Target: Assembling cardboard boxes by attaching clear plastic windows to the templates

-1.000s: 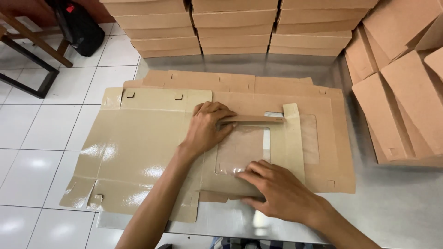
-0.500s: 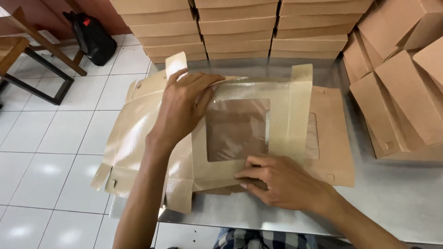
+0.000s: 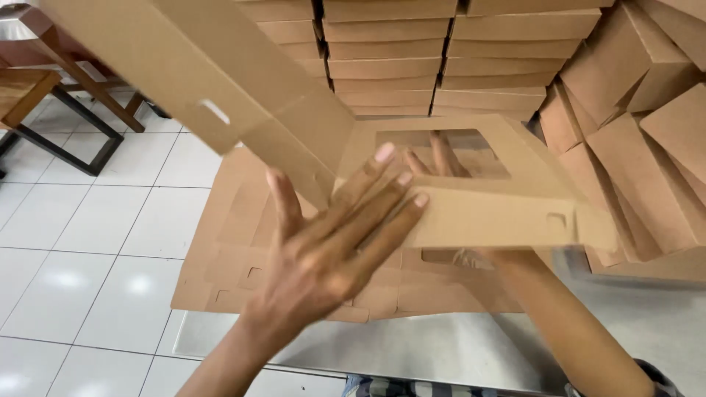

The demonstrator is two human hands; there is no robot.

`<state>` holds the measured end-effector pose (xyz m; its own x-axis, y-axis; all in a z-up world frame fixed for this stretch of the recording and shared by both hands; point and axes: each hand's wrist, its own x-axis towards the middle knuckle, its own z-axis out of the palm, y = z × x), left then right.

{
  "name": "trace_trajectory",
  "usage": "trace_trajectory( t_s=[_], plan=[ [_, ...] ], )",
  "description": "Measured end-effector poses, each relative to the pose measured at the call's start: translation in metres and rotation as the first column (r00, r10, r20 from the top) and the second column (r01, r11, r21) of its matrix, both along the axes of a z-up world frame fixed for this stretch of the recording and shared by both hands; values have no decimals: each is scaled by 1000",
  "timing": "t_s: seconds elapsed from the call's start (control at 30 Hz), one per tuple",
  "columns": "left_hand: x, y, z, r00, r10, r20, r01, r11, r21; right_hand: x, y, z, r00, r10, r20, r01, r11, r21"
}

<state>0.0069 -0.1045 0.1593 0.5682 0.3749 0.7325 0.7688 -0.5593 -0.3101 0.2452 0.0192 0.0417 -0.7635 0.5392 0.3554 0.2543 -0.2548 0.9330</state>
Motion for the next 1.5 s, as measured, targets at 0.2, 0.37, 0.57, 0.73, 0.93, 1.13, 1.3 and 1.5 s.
trace_trajectory(
  t_s=[0.2,0.37,0.57,0.73,0.93,1.13,1.3,1.5],
  plan=[
    [16,-30,-91,977,207,52,-178,925,-334,-13,100,-121,397,-240,-886,-781,419,-463],
    [22,-29,-138,965,258,39,-222,888,-402,-19,75,-146,309,-487,-817,-816,305,-491],
    [22,-15,-140,993,116,8,-99,880,-465,10,55,-95,142,-633,-761,-877,275,-394],
    [14,1,-144,997,77,-27,-73,696,-714,61,73,-82,-241,-899,-367,-822,390,-415],
    [14,24,-120,1000,-3,18,16,674,-738,97,74,-55,-88,-694,-714,-844,433,-317],
    [11,68,-105,1000,24,-11,-17,258,-966,79,42,-13,-205,-454,-867,-884,465,-35],
    [4,104,-96,984,49,169,172,-56,-984,41,7,42,112,-901,-418,-936,46,-350],
    [9,112,-83,984,176,9,41,-178,-983,55,11,29,395,-905,-155,-815,-268,-514]
  ],
)
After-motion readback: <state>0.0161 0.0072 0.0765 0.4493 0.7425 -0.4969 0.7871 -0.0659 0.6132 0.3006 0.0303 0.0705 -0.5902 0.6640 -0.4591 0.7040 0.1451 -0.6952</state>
